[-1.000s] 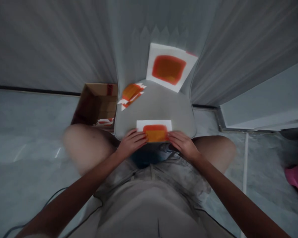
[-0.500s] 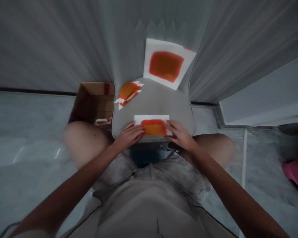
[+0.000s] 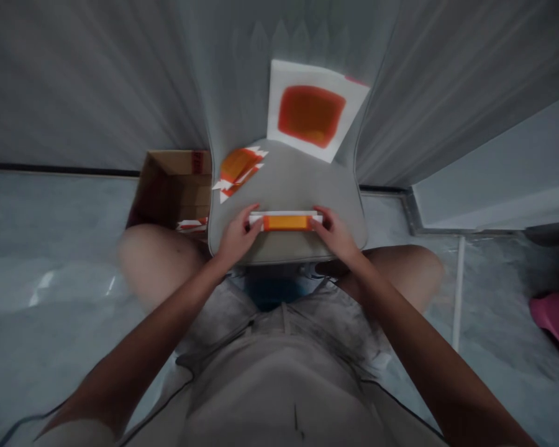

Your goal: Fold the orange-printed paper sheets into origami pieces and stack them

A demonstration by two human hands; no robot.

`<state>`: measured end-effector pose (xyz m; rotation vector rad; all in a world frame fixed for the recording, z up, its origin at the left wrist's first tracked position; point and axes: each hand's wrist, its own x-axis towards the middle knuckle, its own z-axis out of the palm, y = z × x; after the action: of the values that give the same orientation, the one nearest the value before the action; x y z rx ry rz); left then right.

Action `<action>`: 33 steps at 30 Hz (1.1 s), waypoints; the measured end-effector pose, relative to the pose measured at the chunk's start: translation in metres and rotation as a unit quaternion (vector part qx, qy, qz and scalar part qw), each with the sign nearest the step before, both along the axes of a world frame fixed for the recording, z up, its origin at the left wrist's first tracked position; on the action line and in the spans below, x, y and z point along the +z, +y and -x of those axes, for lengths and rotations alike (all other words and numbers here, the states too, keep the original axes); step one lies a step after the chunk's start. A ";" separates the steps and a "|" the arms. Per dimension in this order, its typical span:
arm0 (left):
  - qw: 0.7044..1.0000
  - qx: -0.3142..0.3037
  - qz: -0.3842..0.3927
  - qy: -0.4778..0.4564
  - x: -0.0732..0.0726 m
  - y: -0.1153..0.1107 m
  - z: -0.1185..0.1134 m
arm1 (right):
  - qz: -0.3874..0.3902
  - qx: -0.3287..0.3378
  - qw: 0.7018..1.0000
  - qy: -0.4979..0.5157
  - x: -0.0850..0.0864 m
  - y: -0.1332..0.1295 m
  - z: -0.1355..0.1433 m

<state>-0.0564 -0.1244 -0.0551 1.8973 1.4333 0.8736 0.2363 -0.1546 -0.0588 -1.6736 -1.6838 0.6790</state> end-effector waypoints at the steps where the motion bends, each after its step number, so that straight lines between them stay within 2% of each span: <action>1: 1.000 0.005 -0.018 0.009 0.000 0.001 -0.002 | -0.017 -0.016 0.999 -0.030 0.001 0.003 0.005; 5: 0.995 -0.002 -0.085 0.044 0.000 0.002 -0.010 | -0.133 -0.097 0.968 -0.189 0.009 -0.005 0.035; 6: 0.995 -0.002 -0.085 0.047 -0.001 0.001 -0.011 | -0.152 -0.091 0.961 -0.213 0.010 -0.010 0.044; 9: 0.998 0.010 -0.054 0.004 0.001 0.000 -0.016 | -0.180 0.002 0.949 -0.260 0.004 -0.023 0.065; 11: 0.993 0.037 -0.009 -0.114 0.006 0.002 -0.018 | -0.174 0.020 0.944 -0.280 -0.003 -0.025 0.071; 12: 0.976 0.060 0.023 -0.208 0.010 0.003 -0.018 | -0.167 0.022 0.944 -0.283 -0.007 -0.025 0.072; 15: 0.880 0.122 0.104 -0.447 0.026 0.004 -0.013 | -0.152 0.036 0.948 -0.277 -0.013 -0.020 0.071; 20: 0.733 0.096 0.211 -0.640 0.048 -0.005 0.001 | -0.149 0.039 0.951 -0.267 -0.012 -0.018 0.070; 21: 0.711 0.091 0.224 -0.661 0.050 -0.007 0.002 | -0.149 0.037 0.952 -0.266 -0.012 -0.019 0.070; 22: 0.704 0.087 0.229 -0.667 0.050 -0.009 0.003 | -0.147 0.037 0.952 -0.265 -0.012 -0.019 0.071; 23: 0.707 0.083 0.228 -0.664 0.049 -0.011 0.004 | -0.146 0.038 0.953 -0.264 -0.011 -0.019 0.071; 25: 0.742 0.069 0.216 -0.631 0.045 -0.012 0.005 | -0.140 0.041 0.953 -0.265 -0.011 -0.019 0.071; 30: 0.885 0.047 0.176 -0.428 0.036 -0.013 0.005 | -0.130 0.044 0.956 -0.261 -0.011 -0.019 0.069; 33: 0.961 0.051 0.063 -0.265 0.032 -0.020 0.001 | -0.129 0.043 0.959 -0.250 -0.011 -0.021 0.069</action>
<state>-0.0578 -0.1443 -0.0232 1.3619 1.2217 1.1995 0.1670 -0.1752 -0.0700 -1.6772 -2.0964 0.0551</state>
